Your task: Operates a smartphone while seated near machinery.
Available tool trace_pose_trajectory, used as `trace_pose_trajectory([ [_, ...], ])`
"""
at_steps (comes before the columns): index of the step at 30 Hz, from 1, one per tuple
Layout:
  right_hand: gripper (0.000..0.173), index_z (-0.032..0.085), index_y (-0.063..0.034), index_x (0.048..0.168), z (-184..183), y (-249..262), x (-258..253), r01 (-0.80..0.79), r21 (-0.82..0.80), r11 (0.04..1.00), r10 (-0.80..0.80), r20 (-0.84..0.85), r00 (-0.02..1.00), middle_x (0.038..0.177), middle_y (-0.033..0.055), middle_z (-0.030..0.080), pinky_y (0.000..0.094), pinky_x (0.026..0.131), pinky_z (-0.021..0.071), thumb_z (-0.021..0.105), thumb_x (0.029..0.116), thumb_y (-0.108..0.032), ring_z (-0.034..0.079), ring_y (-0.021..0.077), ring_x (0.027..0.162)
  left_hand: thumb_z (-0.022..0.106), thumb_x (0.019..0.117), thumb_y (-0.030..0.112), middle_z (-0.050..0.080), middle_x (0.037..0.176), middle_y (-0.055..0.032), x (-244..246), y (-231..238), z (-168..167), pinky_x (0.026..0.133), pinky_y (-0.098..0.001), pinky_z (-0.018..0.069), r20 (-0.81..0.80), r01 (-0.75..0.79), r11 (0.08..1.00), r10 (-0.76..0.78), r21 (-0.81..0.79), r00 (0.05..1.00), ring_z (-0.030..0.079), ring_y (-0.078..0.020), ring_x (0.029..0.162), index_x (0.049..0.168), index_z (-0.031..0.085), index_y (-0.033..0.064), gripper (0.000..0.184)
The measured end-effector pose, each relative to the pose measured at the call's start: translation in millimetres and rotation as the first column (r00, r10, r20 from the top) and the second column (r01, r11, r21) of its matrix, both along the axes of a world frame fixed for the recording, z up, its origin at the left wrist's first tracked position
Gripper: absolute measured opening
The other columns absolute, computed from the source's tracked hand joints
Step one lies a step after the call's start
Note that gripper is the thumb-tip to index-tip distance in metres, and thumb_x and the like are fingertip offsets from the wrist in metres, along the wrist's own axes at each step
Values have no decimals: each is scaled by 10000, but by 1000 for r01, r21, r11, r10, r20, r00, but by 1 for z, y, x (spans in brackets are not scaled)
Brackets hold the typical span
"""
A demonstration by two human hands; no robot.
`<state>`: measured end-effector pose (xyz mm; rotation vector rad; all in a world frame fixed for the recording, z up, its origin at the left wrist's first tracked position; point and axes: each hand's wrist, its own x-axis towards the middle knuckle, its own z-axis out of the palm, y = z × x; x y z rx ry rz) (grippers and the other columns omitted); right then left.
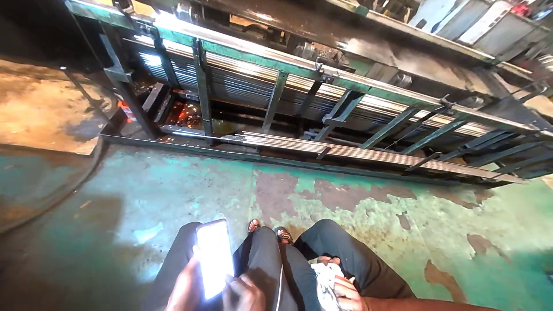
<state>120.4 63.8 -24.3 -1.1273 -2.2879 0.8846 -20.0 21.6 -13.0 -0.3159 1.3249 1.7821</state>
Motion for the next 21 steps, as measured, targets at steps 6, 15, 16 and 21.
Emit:
trace_pose_trajectory([
  [6,201,832,-134,978,-1,0,0,10,-9,1000,-10,-10,1000,792,19,722,333,584,582,678,851,-160,690,131,661,294,1122,354,733,1017,-28,0,-1,-1,807,-303,602,6,6,1000,-6,14,1000,710,-97,931,1260,596,90,424],
  [15,206,831,-141,988,-3,1,0,18,3,1000,-18,-13,1000,786,6,718,310,588,582,677,852,-157,683,106,663,295,1121,365,738,991,-39,1,0,0,792,-308,607,21,23,1000,-23,10,1000,717,-111,910,1236,613,83,440],
  [16,208,831,-141,989,-4,1,0,22,7,1000,-22,-16,1000,785,5,718,305,589,581,675,851,-156,682,103,664,290,1122,366,739,989,-42,1,0,1,795,-310,607,23,29,1000,-29,13,999,718,-114,910,1229,619,82,448],
  [21,189,823,-101,958,1,4,0,2,22,1000,0,-68,998,817,22,742,279,633,599,674,851,-147,705,100,707,280,1123,367,737,1037,-53,-1,0,3,828,-339,606,45,51,999,-51,2,998,714,-133,955,1287,600,75,463],
])
